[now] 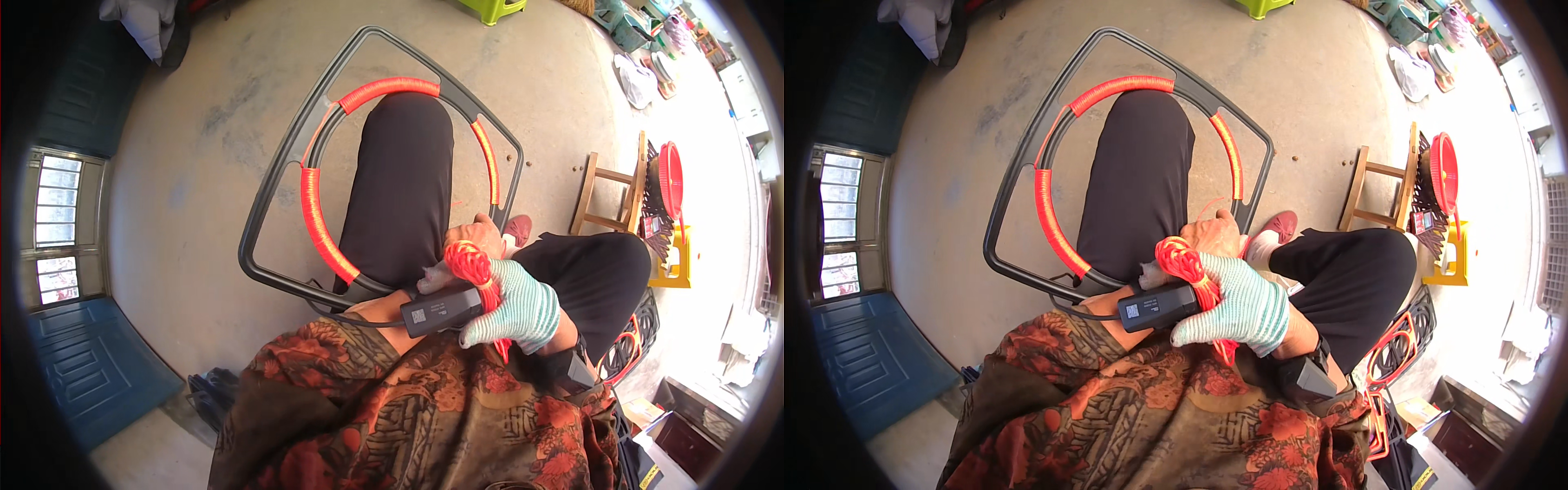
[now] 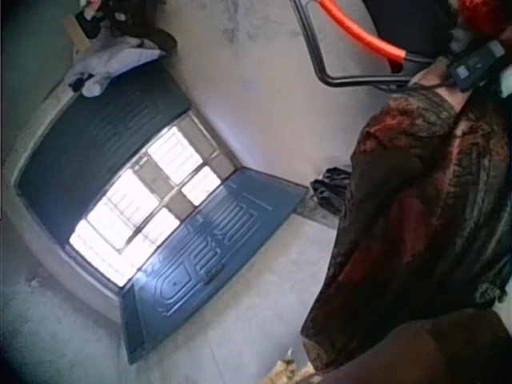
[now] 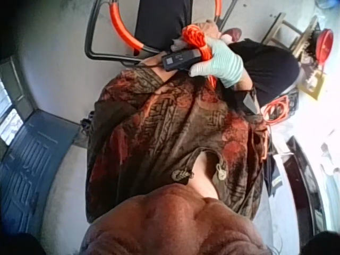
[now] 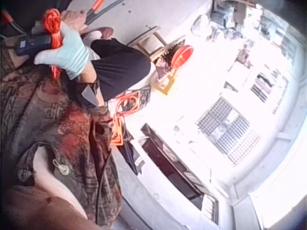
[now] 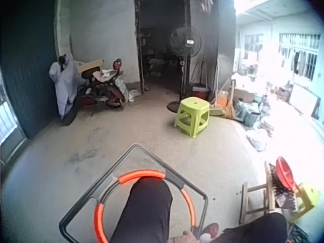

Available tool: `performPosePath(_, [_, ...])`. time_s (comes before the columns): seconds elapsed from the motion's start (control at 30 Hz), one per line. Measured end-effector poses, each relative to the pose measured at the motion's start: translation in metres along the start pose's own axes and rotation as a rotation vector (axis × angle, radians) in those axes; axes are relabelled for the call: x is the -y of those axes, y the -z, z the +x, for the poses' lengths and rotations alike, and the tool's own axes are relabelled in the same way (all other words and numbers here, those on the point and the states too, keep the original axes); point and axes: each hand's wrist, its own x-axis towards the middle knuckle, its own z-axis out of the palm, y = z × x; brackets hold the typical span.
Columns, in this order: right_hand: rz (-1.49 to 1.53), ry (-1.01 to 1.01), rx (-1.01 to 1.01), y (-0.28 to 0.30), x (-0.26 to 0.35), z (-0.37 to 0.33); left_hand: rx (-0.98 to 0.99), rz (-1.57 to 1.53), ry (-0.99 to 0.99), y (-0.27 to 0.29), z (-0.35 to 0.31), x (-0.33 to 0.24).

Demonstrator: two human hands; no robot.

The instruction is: Winding a red cord around a black circular frame.

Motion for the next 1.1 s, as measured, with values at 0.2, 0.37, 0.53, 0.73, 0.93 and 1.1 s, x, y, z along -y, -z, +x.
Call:
performPosePath(0.2, [-0.190, -0.037, 0.124, 0.010, 0.006, 0.002, 0.075, -0.161, -0.139, 0.018, -0.010, 0.009])
performPosePath(0.37, [-0.187, 0.064, 0.202, 0.016, -0.003, 0.000, 0.017, -0.140, -0.133, 0.011, -0.010, 0.013])
performPosePath(0.53, [-0.254, 0.125, 0.275, 0.028, -0.011, 0.001, -0.013, -0.165, -0.179, 0.010, -0.008, 0.012])
performPosePath(0.73, [-0.273, 0.089, 0.334, 0.031, 0.000, 0.002, -0.014, -0.333, -0.151, -0.005, 0.005, 0.019])
performPosePath(0.93, [-0.313, 0.130, 0.335, 0.032, 0.004, 0.015, 0.001, -0.930, -0.274, -0.021, 0.001, 0.027])
performPosePath(1.1, [-0.417, 0.093, 0.397, 0.033, 0.025, 0.024, 0.032, -1.224, -0.428, -0.026, -0.005, 0.035])
